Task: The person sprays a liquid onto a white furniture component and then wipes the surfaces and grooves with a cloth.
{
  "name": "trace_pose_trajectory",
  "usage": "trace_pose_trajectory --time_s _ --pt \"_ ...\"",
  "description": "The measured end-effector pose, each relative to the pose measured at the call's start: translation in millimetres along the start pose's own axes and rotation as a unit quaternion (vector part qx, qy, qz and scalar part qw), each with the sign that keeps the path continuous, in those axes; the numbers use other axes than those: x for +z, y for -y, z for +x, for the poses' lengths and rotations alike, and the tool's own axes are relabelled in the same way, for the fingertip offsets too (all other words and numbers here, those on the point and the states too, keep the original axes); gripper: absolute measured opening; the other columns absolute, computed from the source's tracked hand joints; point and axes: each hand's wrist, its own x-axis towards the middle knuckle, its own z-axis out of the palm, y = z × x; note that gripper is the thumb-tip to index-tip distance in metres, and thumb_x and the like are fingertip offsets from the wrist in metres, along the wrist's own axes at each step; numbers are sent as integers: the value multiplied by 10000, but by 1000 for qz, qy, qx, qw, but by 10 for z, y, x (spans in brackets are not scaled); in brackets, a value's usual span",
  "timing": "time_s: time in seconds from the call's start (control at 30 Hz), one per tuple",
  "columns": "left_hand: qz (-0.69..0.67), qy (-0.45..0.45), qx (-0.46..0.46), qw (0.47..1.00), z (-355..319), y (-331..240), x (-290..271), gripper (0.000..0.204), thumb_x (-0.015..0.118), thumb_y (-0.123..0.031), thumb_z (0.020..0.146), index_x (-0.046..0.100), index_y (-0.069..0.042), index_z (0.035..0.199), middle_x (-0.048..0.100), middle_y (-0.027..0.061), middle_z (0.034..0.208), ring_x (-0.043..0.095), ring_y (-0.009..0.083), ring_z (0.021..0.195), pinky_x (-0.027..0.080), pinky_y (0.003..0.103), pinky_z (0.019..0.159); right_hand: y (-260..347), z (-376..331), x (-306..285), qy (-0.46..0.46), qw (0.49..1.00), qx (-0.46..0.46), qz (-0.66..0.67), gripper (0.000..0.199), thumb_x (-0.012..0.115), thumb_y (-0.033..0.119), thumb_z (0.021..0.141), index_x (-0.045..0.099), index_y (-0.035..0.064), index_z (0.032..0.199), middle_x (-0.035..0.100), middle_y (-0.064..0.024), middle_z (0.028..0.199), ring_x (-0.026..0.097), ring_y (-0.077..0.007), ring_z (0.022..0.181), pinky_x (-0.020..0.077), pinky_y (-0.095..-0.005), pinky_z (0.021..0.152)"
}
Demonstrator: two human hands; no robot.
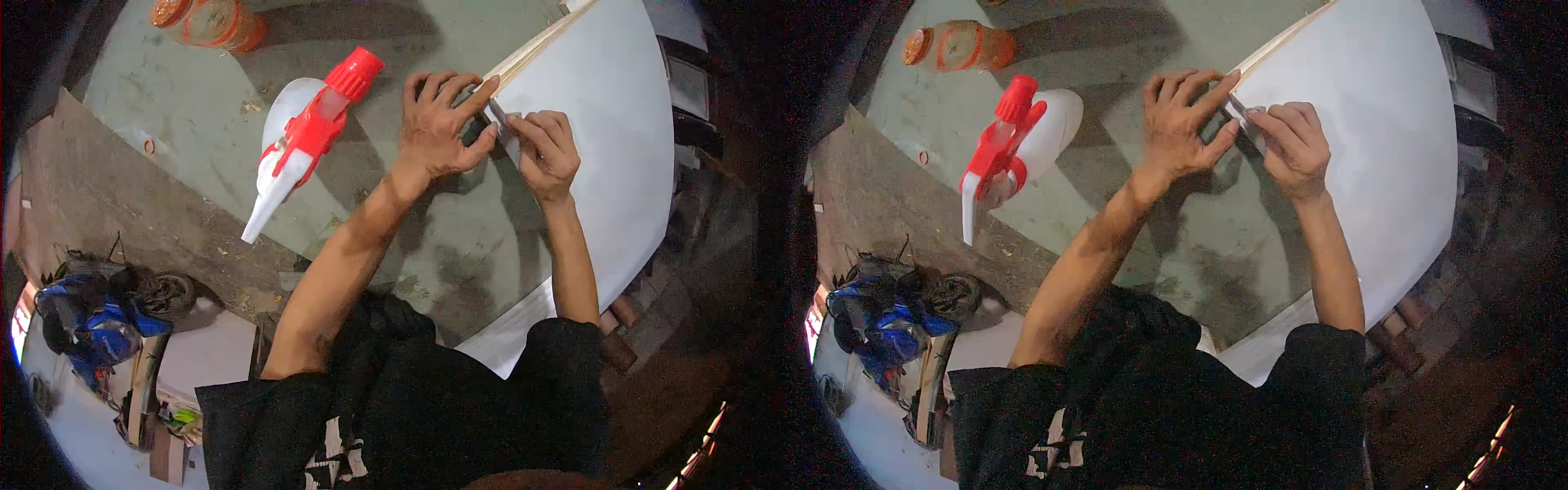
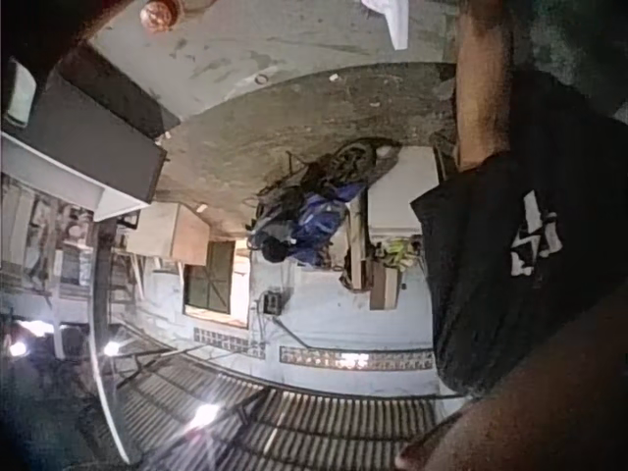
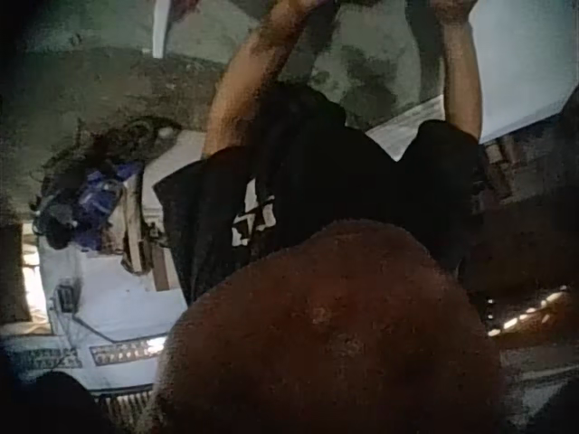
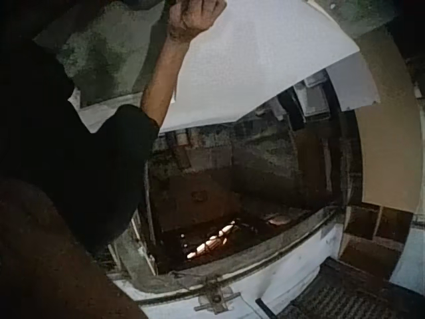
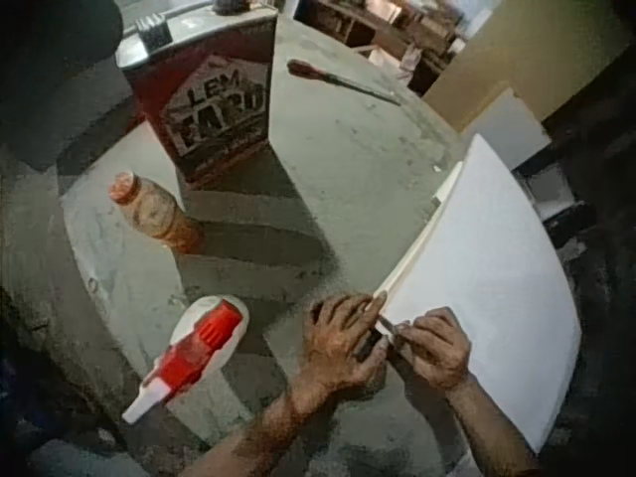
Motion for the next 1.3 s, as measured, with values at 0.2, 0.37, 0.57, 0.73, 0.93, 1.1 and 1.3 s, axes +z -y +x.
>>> trace_pose_trajectory --time_s 0.2,0.37,0.57,0.73,0.93,1.1,1.3 --pt "-6 -11 4 1000 -53 19 18 605 680 -431 810 629 -218 1374 637 38 1217 552 267 1149 307 473 1062 64 121 111 -27 1000 -7 0 338 690 -83 673 741 27 987 664 -89 903 623 -279 854 530 -379 733" --pt "-12 -12 0 1000 5 -4 28 595 679 -428 811 639 -218 1366 641 39 1207 553 275 1142 310 462 1056 48 149 94 -19 1000 -12 10 332 692 -89 680 733 25 989 665 -89 909 617 -278 850 524 -375 731" --pt "-7 -12 6 1000 -8 0 3 598 678 -422 815 636 -201 1368 639 42 1206 554 263 1152 313 464 1050 36 92 128 -14 1000 6 26 312 667 -106 681 722 18 961 652 -95 893 616 -284 860 525 -376 734" --pt "-7 -7 3 1000 6 3 10 598 674 -431 818 633 -208 1371 638 44 1205 553 261 1154 315 469 1042 89 215 196 -25 998 36 47 295 644 -106 688 701 19 950 653 -107 906 616 -285 869 511 -379 760" --pt "-13 -1 -5 1000 -21 -6 -4 591 664 -436 827 633 -211 1373 637 44 1213 552 259 1161 316 477 1039 64 198 160 1 1000 14 -8 233 680 -42 716 680 46 931 652 -87 911 614 -286 891 435 -390 780" --pt "-21 -17 -1 1000 -40 11 6 596 671 -432 822 633 -209 1373 634 43 1212 550 258 1161 316 482 1036 149 336 212 15 999 41 -12 185 685 -24 754 673 55 921 654 -77 912 613 -271 895 418 -392 780" --pt "-16 -10 4 1000 17 15 -1 613 684 -410 802 628 -209 1378 633 47 1210 547 261 1159 315 483 1038 97 209 213 -15 999 40 7 175 681 -15 777 666 62 934 630 -73 890 586 -284 857 416 -397 775"
